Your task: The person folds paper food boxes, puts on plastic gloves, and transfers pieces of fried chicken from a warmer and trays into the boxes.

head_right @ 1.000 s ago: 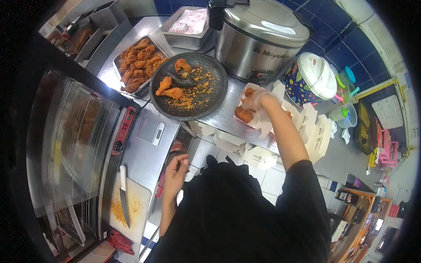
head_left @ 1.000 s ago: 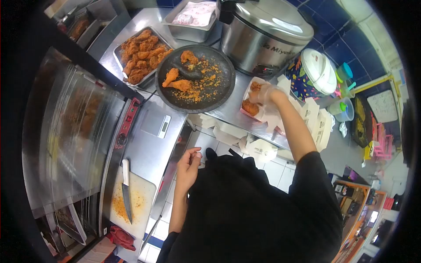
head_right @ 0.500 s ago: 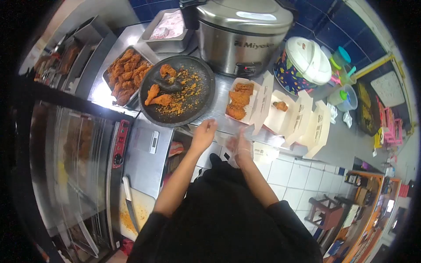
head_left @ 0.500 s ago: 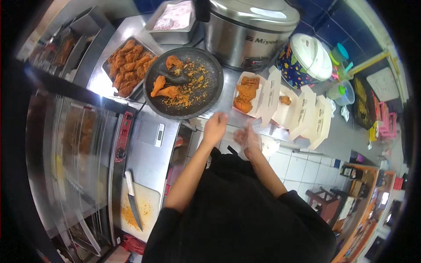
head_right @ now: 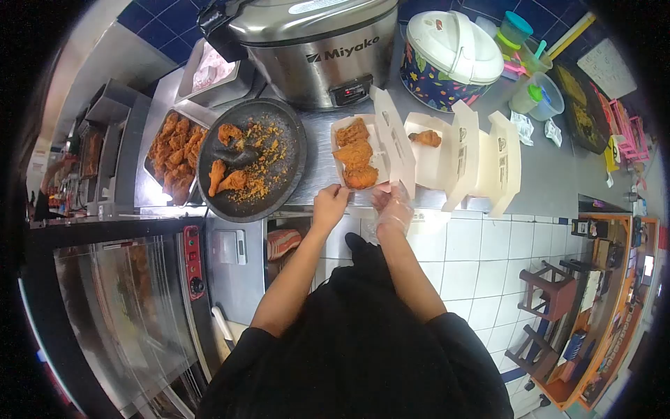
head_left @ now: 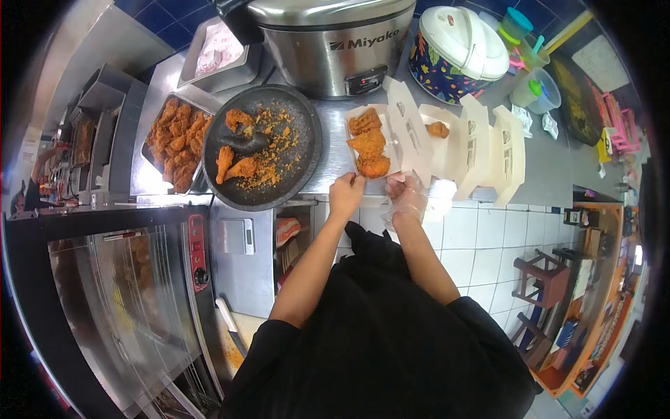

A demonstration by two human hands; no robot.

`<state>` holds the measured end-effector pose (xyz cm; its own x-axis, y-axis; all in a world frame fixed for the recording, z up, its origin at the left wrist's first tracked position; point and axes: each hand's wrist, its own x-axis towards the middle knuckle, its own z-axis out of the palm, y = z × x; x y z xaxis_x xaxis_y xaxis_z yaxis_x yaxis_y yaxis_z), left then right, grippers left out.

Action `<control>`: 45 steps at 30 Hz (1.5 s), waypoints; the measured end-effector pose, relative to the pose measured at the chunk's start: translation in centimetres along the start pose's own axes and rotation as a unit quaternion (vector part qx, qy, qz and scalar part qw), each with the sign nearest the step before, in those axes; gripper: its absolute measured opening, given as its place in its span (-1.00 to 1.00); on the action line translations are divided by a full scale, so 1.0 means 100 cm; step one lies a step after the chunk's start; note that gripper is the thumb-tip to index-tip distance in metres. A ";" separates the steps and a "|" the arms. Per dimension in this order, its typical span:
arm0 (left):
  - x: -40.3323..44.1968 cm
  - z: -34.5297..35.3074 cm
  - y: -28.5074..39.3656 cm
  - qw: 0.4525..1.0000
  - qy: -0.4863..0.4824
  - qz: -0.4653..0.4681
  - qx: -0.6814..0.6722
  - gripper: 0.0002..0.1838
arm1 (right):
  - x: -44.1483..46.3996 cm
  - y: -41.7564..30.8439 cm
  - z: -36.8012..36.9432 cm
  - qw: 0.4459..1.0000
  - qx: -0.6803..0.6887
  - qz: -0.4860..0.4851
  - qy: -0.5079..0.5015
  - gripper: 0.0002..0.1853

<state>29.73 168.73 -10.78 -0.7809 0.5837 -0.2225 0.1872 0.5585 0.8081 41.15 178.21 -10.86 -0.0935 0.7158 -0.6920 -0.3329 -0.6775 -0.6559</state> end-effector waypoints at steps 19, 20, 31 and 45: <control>0.004 0.017 -0.018 0.998 -0.001 -0.014 -0.054 -0.62 | -0.018 0.006 0.007 0.992 -0.094 0.015 -0.079 -0.58; 0.003 0.017 -0.020 0.998 0.007 -0.011 -0.056 -0.62 | -0.015 0.007 0.007 0.988 -0.140 -0.001 -0.066 -0.59; -0.006 0.014 -0.001 0.999 0.004 0.006 -0.048 -0.63 | 0.025 0.030 -0.008 0.982 -0.129 -0.129 -0.051 -0.61; -0.011 0.019 -0.002 0.997 0.013 0.014 -0.081 -0.63 | 0.041 0.041 -0.007 0.934 -0.274 -0.229 0.010 -0.53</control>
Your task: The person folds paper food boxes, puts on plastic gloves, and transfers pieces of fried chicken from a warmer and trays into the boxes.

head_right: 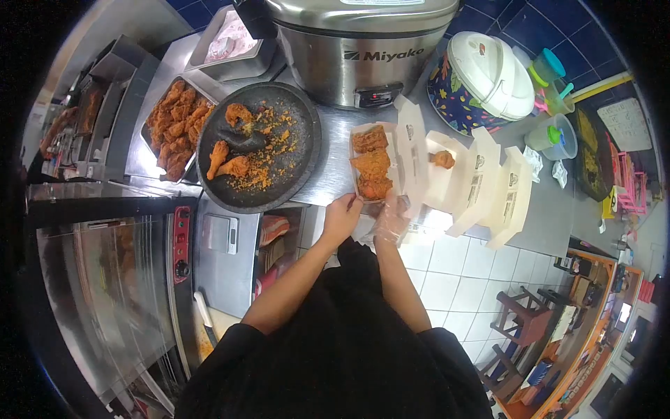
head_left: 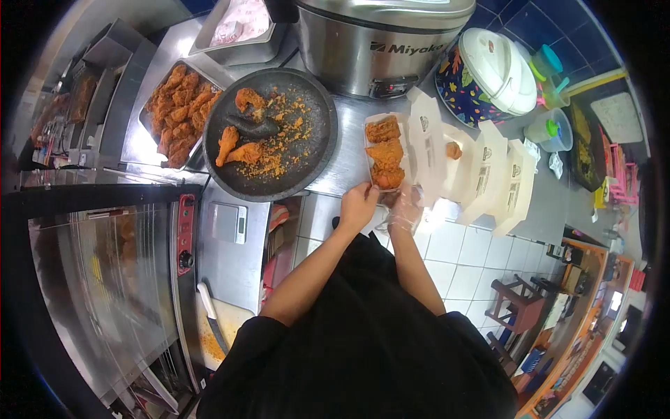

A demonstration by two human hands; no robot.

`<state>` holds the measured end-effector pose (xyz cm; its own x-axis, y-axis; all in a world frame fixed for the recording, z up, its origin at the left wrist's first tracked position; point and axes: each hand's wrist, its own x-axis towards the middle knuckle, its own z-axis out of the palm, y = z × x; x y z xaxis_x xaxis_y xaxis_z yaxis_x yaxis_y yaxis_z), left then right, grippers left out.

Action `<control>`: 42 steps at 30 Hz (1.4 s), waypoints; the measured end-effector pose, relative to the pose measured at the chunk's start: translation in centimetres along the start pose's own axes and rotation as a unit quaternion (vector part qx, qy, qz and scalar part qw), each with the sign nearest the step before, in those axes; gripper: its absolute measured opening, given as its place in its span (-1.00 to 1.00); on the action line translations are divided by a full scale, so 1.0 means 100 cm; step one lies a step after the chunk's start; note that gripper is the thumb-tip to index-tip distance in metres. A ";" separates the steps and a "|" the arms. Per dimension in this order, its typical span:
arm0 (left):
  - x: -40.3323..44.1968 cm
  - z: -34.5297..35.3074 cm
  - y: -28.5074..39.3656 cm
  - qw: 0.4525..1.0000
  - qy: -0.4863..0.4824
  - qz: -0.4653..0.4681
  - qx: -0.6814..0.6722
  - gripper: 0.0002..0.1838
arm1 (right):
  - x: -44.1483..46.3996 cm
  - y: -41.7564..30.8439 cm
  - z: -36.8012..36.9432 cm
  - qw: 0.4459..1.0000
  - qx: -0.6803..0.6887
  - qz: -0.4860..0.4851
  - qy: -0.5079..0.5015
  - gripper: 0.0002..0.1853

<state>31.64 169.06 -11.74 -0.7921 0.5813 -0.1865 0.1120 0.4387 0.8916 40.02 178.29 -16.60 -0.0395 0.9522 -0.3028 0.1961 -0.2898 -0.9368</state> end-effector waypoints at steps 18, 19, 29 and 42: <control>0.003 0.005 -0.042 0.948 -0.114 -0.079 -0.287 -0.72 | 0.011 -0.145 0.034 0.783 -0.504 -0.245 -0.270 -0.64; 0.007 0.008 -0.023 0.960 -0.129 -0.081 -0.236 -0.71 | 0.017 -0.133 0.037 0.784 -0.517 -0.262 -0.224 -0.60; 0.001 -0.001 -0.006 0.964 -0.102 -0.113 -0.217 -0.75 | 0.025 -0.104 0.063 0.804 -0.509 -0.255 -0.170 -0.48; 0.001 -0.001 -0.011 0.979 -0.007 -0.105 -0.174 -0.63 | 0.003 -0.130 0.032 0.729 -0.536 -0.399 -0.146 -0.46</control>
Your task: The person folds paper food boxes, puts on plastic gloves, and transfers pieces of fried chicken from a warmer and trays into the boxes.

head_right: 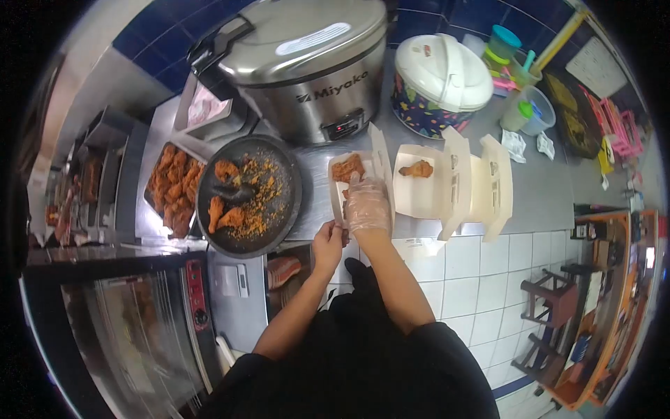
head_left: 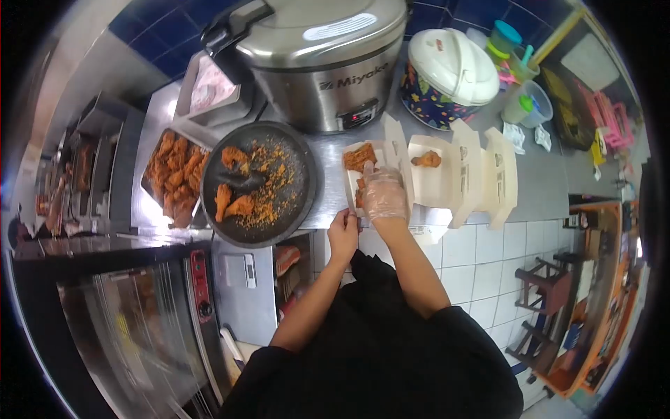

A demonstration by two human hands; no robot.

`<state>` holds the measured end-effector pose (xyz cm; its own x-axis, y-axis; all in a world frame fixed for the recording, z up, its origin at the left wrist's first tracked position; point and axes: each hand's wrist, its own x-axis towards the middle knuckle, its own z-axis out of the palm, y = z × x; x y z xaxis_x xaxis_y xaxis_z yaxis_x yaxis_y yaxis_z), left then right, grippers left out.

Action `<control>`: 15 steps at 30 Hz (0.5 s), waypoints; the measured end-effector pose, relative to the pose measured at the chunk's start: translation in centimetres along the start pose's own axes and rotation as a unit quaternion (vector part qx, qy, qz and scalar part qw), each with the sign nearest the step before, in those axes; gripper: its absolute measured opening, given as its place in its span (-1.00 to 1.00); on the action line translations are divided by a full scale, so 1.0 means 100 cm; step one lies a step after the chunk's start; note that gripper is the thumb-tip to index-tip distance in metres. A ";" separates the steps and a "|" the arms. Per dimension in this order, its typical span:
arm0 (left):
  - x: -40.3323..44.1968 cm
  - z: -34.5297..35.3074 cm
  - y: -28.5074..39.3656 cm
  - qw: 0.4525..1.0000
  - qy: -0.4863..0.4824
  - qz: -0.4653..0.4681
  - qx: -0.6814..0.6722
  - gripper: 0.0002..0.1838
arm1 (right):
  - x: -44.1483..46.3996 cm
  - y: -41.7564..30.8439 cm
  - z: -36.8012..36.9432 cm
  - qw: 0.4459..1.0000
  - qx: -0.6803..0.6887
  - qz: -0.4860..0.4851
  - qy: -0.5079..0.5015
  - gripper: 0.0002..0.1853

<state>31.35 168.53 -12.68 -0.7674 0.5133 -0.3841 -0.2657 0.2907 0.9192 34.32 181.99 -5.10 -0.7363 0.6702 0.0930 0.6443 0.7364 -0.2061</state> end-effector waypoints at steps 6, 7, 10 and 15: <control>-0.009 -0.006 -0.004 0.997 -0.023 -0.030 -0.073 -0.59 | -0.008 0.010 0.000 0.992 0.090 -0.032 0.087 -0.46; -0.013 -0.009 -0.008 0.996 -0.008 -0.035 -0.081 -0.59 | -0.010 0.007 -0.012 0.994 0.067 -0.025 0.081 -0.52; -0.033 -0.037 -0.017 0.998 0.004 -0.023 -0.054 -0.61 | -0.027 -0.003 -0.042 0.992 0.107 -0.065 0.011 -0.56; -0.116 -0.102 0.002 0.998 -0.037 -0.049 0.009 -0.65 | -0.037 -0.075 -0.072 0.962 0.224 -0.149 -0.051 -0.67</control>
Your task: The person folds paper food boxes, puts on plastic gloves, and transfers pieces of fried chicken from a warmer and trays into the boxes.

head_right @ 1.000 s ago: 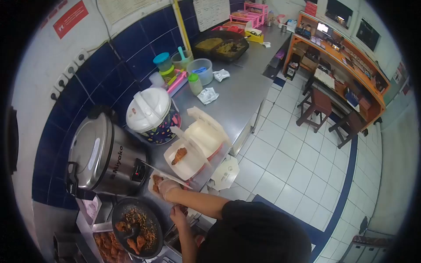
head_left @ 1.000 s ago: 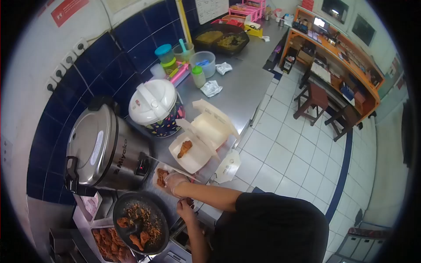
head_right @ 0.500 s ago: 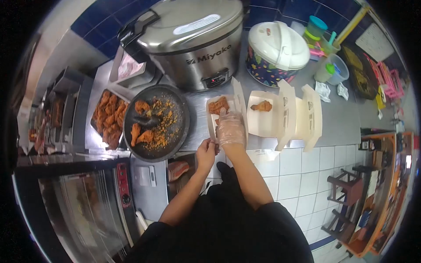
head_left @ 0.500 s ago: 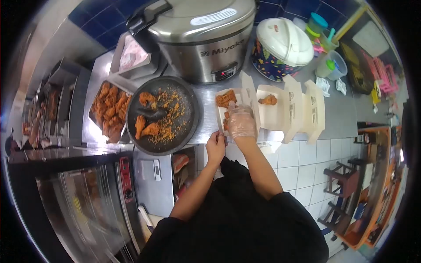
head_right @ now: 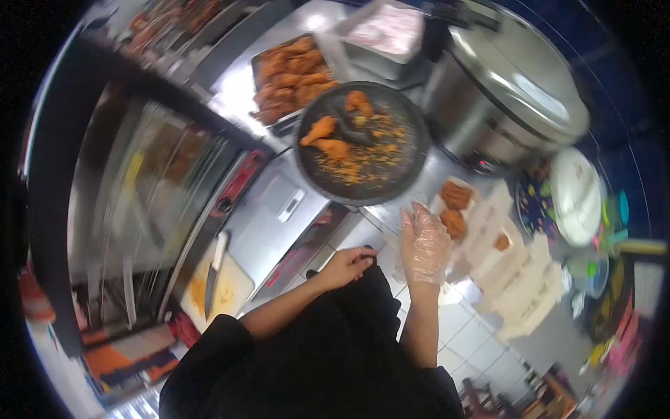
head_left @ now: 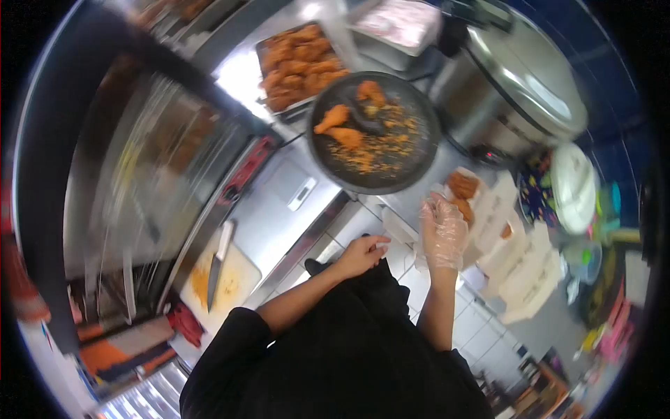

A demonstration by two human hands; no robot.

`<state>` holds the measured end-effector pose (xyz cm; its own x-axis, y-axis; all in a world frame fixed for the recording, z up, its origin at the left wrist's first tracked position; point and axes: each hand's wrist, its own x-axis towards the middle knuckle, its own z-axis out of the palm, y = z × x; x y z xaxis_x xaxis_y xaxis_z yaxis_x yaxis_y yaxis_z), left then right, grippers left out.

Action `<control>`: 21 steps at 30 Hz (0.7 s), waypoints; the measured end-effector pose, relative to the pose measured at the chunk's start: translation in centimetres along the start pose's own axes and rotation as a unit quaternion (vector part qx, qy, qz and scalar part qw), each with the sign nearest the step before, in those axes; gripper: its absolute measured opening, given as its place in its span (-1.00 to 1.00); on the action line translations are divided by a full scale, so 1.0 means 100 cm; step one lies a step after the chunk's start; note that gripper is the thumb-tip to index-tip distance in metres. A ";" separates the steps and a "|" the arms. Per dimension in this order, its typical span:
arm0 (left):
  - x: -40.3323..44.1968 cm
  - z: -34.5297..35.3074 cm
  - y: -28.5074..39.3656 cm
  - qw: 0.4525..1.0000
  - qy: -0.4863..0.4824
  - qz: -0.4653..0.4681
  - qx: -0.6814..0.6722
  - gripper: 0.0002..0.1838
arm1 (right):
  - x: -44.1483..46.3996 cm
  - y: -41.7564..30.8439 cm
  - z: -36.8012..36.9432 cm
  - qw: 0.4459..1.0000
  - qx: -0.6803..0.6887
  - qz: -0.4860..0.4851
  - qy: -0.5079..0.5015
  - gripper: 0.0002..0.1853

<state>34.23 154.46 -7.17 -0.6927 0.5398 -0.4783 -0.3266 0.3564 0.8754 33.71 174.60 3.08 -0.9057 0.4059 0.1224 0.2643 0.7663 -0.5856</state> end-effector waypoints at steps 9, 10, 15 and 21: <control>-0.189 -0.078 -0.051 0.945 0.272 -0.050 -0.176 -0.66 | -0.005 -0.174 0.063 0.918 0.181 -0.294 -0.197 -0.81; -0.215 -0.091 -0.063 0.921 0.340 -0.030 -0.187 -0.68 | -0.015 -0.197 0.071 0.901 0.158 -0.328 -0.236 -0.80; -0.364 -0.181 -0.120 0.589 0.745 0.120 -0.290 -0.71 | -0.120 -0.331 0.097 0.760 0.219 -0.550 -0.269 -0.84; -0.486 -0.293 -0.103 0.489 0.758 0.231 -0.366 -0.54 | -0.260 -0.501 0.145 0.610 0.233 -0.722 -0.229 -0.80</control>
<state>52.41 102.25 9.11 -0.3014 -0.9481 -0.1015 0.3302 -0.2037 0.9217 39.21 118.46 17.62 -0.1092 -0.7878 0.6062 -0.9446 -0.1075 -0.3100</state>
